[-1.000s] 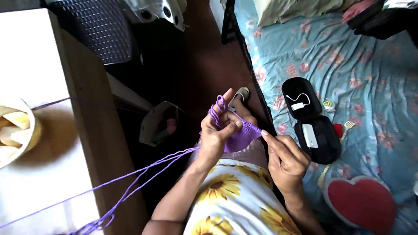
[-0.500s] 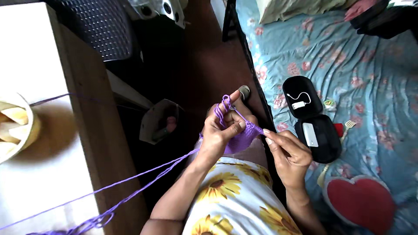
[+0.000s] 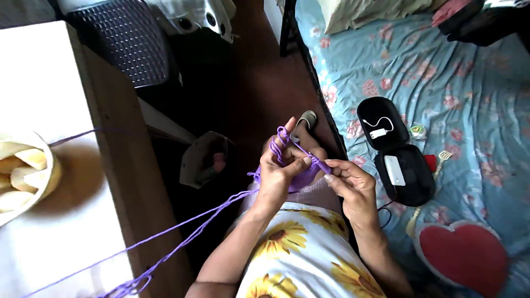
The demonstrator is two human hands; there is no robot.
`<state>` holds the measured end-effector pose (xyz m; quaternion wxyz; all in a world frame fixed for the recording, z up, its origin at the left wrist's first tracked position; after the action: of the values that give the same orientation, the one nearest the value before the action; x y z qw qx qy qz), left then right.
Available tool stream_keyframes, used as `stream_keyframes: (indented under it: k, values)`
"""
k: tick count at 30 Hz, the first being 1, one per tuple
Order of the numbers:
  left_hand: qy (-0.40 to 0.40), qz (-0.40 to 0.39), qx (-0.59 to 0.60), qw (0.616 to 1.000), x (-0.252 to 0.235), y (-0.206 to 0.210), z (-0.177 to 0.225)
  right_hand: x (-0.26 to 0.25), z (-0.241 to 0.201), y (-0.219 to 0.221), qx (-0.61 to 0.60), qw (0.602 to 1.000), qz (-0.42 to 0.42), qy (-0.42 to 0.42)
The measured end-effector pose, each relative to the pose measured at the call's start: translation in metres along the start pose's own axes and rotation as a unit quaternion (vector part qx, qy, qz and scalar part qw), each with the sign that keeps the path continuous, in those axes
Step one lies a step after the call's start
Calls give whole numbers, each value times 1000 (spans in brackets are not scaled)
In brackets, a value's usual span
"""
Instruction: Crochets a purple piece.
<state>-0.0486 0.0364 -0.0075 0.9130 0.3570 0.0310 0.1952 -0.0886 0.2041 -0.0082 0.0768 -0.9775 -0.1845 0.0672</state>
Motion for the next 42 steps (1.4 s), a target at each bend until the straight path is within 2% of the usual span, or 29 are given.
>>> stream_keyframes:
  k: [1,3,4,6,7,8,10,12,13,16,19,21,27,32,34,36,39,42]
  values:
    - [-16,7,12,1000,0,1,-3,0,-1,2,30,999,9,-22]
    - [-35,17,13,999,1,4,-9,2,-5,5,170,978,43,-113]
    - [-11,12,-9,1000,2,5,-12,2,-7,6,258,951,64,-155]
    - [111,-18,-102,988,5,4,-19,1,-13,8,378,901,85,-194]
    - [190,-39,-144,970,6,4,-23,0,-16,8,390,898,84,-187]
    - [253,-55,-164,952,7,5,-27,-1,-17,7,359,916,74,-164]
    - [296,-60,-153,941,8,7,-25,-6,-14,3,181,980,26,-78]
    - [260,-36,-105,959,9,12,-20,-10,-9,2,13,1000,-2,4]
    - [225,-22,-77,971,8,12,-18,-10,-8,3,-7,1000,2,11]
    - [152,1,-29,988,3,8,-16,-3,-6,7,105,990,61,-75]
    - [119,9,-22,993,1,7,-11,3,-3,10,249,944,128,-175]
    - [111,17,-18,993,0,6,-8,4,-3,10,304,915,151,-217]
    - [81,8,0,997,-3,2,0,4,-8,10,376,877,158,-255]
    - [45,-17,-18,999,-8,-2,6,4,-9,8,401,868,153,-251]
    - [25,-23,-14,999,-11,-4,8,3,-9,7,385,878,145,-245]
    - [12,-22,-9,1000,-12,-4,9,2,-6,4,314,918,122,-210]
    - [58,-15,-27,998,-9,-1,1,-2,1,1,183,972,78,-124]
    - [137,-10,-47,989,-6,0,-9,-2,2,2,212,963,93,-136]
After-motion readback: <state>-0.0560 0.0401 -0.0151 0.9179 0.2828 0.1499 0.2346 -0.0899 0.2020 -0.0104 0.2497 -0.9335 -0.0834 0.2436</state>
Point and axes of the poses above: each hand's wrist, its own x-axis away from the middle knuckle, its own y-axis out of the palm, z = x × y, the point moved 2 cm from there along -x, towards the middle knuckle, and after that the axes turned 11 degrees about x, right-handed, at the moved point
